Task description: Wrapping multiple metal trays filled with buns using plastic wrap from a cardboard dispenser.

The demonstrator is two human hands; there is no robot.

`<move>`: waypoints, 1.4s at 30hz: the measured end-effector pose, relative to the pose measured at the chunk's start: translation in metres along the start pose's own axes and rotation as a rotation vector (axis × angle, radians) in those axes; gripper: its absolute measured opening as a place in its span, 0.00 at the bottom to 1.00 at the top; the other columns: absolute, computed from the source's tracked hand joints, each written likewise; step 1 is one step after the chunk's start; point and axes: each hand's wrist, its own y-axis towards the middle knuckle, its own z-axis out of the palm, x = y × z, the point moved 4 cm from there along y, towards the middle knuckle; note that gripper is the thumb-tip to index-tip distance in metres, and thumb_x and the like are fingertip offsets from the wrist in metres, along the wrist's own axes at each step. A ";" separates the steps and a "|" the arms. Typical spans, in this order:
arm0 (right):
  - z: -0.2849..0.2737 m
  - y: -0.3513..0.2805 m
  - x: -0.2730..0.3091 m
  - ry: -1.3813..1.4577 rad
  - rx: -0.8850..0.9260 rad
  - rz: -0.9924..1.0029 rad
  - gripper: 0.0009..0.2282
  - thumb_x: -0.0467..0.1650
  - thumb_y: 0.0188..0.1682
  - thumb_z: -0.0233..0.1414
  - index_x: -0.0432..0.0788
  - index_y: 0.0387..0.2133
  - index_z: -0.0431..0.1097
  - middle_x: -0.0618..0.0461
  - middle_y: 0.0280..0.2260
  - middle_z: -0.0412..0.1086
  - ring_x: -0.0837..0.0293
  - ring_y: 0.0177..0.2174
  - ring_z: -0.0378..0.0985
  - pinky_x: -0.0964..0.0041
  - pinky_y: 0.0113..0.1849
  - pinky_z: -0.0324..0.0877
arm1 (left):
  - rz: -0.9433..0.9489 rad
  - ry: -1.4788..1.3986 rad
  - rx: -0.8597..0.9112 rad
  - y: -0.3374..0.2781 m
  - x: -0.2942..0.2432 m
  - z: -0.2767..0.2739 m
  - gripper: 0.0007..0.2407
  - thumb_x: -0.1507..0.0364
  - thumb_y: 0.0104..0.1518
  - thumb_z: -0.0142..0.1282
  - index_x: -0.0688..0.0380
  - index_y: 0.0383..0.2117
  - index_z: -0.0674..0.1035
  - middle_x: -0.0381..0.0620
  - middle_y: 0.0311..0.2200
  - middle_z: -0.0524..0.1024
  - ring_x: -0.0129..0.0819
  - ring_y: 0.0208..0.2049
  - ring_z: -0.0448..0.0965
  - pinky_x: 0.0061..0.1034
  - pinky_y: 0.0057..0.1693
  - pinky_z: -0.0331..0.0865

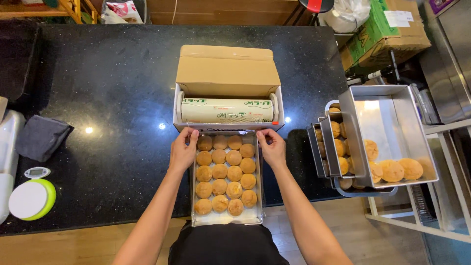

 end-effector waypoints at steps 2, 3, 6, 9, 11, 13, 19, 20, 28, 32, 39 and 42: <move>-0.002 0.003 -0.018 0.055 0.037 0.000 0.07 0.33 0.53 0.58 0.40 0.32 0.76 0.61 0.25 0.72 0.72 0.25 0.70 0.76 0.28 0.70 | 0.008 -0.002 0.000 -0.002 -0.008 -0.004 0.12 0.61 0.65 0.52 0.58 0.37 0.78 0.42 0.28 0.80 0.26 0.31 0.78 0.25 0.36 0.70; -0.003 0.003 -0.028 0.110 0.074 0.000 0.07 0.33 0.54 0.58 0.40 0.33 0.76 0.61 0.25 0.71 0.72 0.25 0.70 0.75 0.29 0.71 | 0.016 -0.005 0.001 -0.005 -0.011 -0.005 0.12 0.61 0.65 0.52 0.58 0.37 0.78 0.42 0.28 0.80 0.25 0.31 0.78 0.25 0.36 0.70; -0.011 0.009 -0.036 0.224 0.133 0.136 0.06 0.31 0.52 0.59 0.41 0.32 0.77 0.59 0.26 0.72 0.70 0.26 0.73 0.72 0.28 0.74 | 0.051 0.009 -0.026 -0.010 -0.027 -0.013 0.12 0.61 0.64 0.54 0.58 0.37 0.79 0.41 0.27 0.80 0.25 0.29 0.77 0.24 0.35 0.70; -0.018 0.020 -0.050 0.223 0.175 0.177 0.05 0.30 0.50 0.60 0.40 0.33 0.78 0.57 0.29 0.76 0.68 0.27 0.76 0.69 0.28 0.77 | 0.022 0.063 -0.039 -0.008 -0.030 -0.024 0.11 0.62 0.63 0.57 0.57 0.36 0.82 0.41 0.23 0.78 0.25 0.23 0.73 0.24 0.32 0.67; -0.017 0.018 -0.034 0.244 0.198 0.220 0.05 0.30 0.50 0.59 0.39 0.34 0.78 0.56 0.31 0.77 0.67 0.26 0.76 0.68 0.28 0.77 | -0.004 0.062 -0.065 -0.009 -0.030 -0.028 0.11 0.62 0.61 0.59 0.56 0.36 0.84 0.40 0.20 0.77 0.24 0.21 0.70 0.24 0.30 0.65; -0.021 0.017 -0.019 0.256 0.211 0.262 0.06 0.30 0.49 0.58 0.38 0.35 0.78 0.55 0.32 0.78 0.66 0.25 0.76 0.67 0.28 0.78 | -0.027 0.050 -0.082 -0.009 -0.030 -0.027 0.11 0.62 0.60 0.61 0.56 0.36 0.86 0.39 0.18 0.76 0.23 0.19 0.68 0.24 0.28 0.63; -0.028 0.015 -0.001 0.197 0.240 0.236 0.08 0.30 0.51 0.59 0.35 0.36 0.78 0.52 0.32 0.76 0.64 0.23 0.78 0.69 0.26 0.77 | -0.195 -0.285 -0.111 -0.009 -0.027 -0.025 0.11 0.64 0.56 0.66 0.59 0.36 0.87 0.38 0.16 0.76 0.20 0.16 0.74 0.18 0.25 0.69; -0.029 0.015 0.002 0.159 0.245 0.229 0.08 0.31 0.51 0.58 0.36 0.35 0.78 0.52 0.32 0.76 0.64 0.23 0.77 0.69 0.26 0.76 | -0.221 -0.319 -0.106 -0.008 -0.026 -0.025 0.11 0.65 0.56 0.66 0.60 0.36 0.87 0.38 0.17 0.76 0.21 0.16 0.75 0.19 0.24 0.70; -0.035 0.024 -0.004 0.266 0.269 0.316 0.10 0.34 0.50 0.58 0.41 0.24 0.69 0.54 0.27 0.73 0.65 0.19 0.75 0.69 0.21 0.74 | -0.253 -0.469 -0.075 -0.003 -0.028 -0.024 0.10 0.67 0.58 0.64 0.63 0.35 0.85 0.42 0.27 0.81 0.26 0.19 0.79 0.21 0.25 0.75; -0.033 0.028 0.001 0.198 0.383 0.325 0.12 0.35 0.52 0.57 0.41 0.23 0.70 0.53 0.23 0.72 0.65 0.18 0.74 0.70 0.20 0.72 | -0.288 -0.518 -0.056 -0.011 -0.014 -0.025 0.10 0.68 0.58 0.62 0.63 0.35 0.84 0.42 0.32 0.81 0.29 0.18 0.80 0.23 0.24 0.75; -0.013 0.027 -0.011 0.296 0.454 0.637 0.11 0.33 0.49 0.52 0.39 0.22 0.74 0.52 0.20 0.73 0.60 0.14 0.74 0.67 0.17 0.72 | -0.547 -0.585 0.007 -0.016 0.059 -0.012 0.11 0.64 0.59 0.62 0.61 0.36 0.83 0.40 0.30 0.78 0.28 0.18 0.75 0.22 0.26 0.72; 0.002 0.023 -0.032 0.301 0.467 0.898 0.09 0.35 0.47 0.47 0.45 0.26 0.74 0.58 0.21 0.72 0.62 0.18 0.77 0.71 0.21 0.74 | -0.677 -0.678 0.042 -0.014 0.108 0.005 0.11 0.63 0.59 0.63 0.57 0.37 0.83 0.37 0.28 0.76 0.25 0.19 0.74 0.19 0.26 0.69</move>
